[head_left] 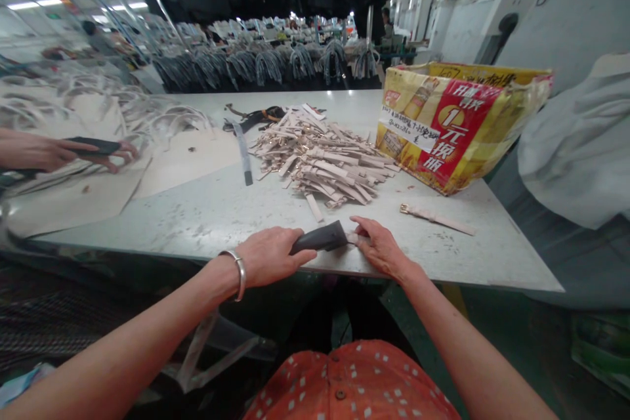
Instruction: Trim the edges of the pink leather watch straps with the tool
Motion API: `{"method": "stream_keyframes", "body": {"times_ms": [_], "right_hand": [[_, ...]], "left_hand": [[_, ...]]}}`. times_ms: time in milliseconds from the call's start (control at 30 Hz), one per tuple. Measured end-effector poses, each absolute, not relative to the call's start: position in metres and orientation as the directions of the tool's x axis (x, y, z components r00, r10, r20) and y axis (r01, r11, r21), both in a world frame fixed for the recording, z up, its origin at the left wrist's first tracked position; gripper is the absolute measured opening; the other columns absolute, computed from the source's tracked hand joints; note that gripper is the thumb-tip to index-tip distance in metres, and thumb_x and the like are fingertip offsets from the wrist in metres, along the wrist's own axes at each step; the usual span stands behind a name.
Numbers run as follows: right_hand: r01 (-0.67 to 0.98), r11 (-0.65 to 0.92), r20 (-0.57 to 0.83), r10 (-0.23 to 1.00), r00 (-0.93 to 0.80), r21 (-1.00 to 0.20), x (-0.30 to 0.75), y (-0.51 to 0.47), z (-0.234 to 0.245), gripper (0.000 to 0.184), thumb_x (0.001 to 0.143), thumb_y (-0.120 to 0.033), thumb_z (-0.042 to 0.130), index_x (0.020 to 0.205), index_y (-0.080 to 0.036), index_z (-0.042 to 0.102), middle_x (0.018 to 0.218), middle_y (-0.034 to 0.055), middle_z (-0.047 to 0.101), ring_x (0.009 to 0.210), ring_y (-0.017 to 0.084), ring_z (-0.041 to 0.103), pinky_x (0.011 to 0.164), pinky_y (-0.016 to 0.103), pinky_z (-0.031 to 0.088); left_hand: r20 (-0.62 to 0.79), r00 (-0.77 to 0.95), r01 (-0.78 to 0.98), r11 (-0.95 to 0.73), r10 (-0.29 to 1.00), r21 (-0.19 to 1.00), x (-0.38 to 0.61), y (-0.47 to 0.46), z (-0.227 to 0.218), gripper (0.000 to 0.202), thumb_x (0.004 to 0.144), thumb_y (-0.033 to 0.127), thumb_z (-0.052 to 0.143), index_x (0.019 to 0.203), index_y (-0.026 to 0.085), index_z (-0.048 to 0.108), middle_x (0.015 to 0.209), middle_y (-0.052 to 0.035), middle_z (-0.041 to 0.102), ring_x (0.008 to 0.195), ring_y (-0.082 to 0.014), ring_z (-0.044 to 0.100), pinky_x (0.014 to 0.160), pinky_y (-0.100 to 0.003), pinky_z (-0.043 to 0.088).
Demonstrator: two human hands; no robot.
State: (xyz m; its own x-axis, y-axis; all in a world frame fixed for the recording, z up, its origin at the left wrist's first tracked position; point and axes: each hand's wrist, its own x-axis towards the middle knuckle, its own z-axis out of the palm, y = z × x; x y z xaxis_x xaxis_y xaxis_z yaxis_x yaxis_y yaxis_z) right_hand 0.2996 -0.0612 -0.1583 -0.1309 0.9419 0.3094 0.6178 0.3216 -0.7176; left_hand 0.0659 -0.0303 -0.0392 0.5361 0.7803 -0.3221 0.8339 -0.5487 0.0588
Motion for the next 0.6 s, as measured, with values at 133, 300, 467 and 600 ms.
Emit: {"method": "stream_keyframes", "body": {"times_ms": [133,300,467,600], "right_hand": [[0.626,0.312,0.301,0.945,-0.128,-0.715,0.300,-0.060,-0.161,0.049,0.078,-0.012,0.053,0.125,-0.021,0.046,0.095,0.0050,0.060,0.087,0.017,0.052,0.083,0.034,0.042],[0.628,0.306,0.296,0.947,-0.125,-0.716,0.300,-0.059,-0.163,0.050,0.077,-0.011,0.052,0.125,-0.022,0.046,0.095,0.0045,0.060,0.088,0.017,0.052,0.084,0.033,0.042],[0.623,0.293,0.286,0.951,-0.114,-0.725,0.299,-0.060,-0.162,0.048,0.077,-0.011,0.052,0.124,-0.022,0.047,0.093,0.0042,0.060,0.086,0.016,0.053,0.083,0.033,0.042],[0.619,0.293,0.286,0.951,-0.113,-0.728,0.298,-0.061,-0.161,0.050,0.076,-0.013,0.054,0.125,-0.022,0.047,0.092,0.0032,0.060,0.085,0.016,0.053,0.083,0.032,0.043]], "left_hand": [[-0.326,0.533,0.830,-0.558,0.781,0.019,0.060,-0.033,-0.039,0.054,0.079,0.064,0.031,0.099,0.022,0.060,0.085,-0.0107,0.068,0.078,-0.0287,0.062,0.064,-0.034,0.042],[-0.266,0.564,0.803,-0.595,0.782,-0.044,0.076,-0.043,-0.044,0.056,0.080,0.062,0.030,0.096,0.018,0.060,0.084,-0.0136,0.068,0.077,-0.0303,0.062,0.064,-0.036,0.042],[-0.262,0.548,0.826,-0.563,0.795,0.021,0.078,-0.039,-0.044,0.052,0.079,0.061,0.034,0.095,0.019,0.061,0.083,-0.0105,0.067,0.075,-0.0255,0.062,0.061,-0.031,0.041],[-0.263,0.495,0.869,-0.478,0.828,0.131,0.062,-0.031,-0.041,0.052,0.080,0.061,0.033,0.093,0.019,0.062,0.080,-0.0073,0.066,0.071,-0.0219,0.061,0.056,-0.028,0.038]]}}
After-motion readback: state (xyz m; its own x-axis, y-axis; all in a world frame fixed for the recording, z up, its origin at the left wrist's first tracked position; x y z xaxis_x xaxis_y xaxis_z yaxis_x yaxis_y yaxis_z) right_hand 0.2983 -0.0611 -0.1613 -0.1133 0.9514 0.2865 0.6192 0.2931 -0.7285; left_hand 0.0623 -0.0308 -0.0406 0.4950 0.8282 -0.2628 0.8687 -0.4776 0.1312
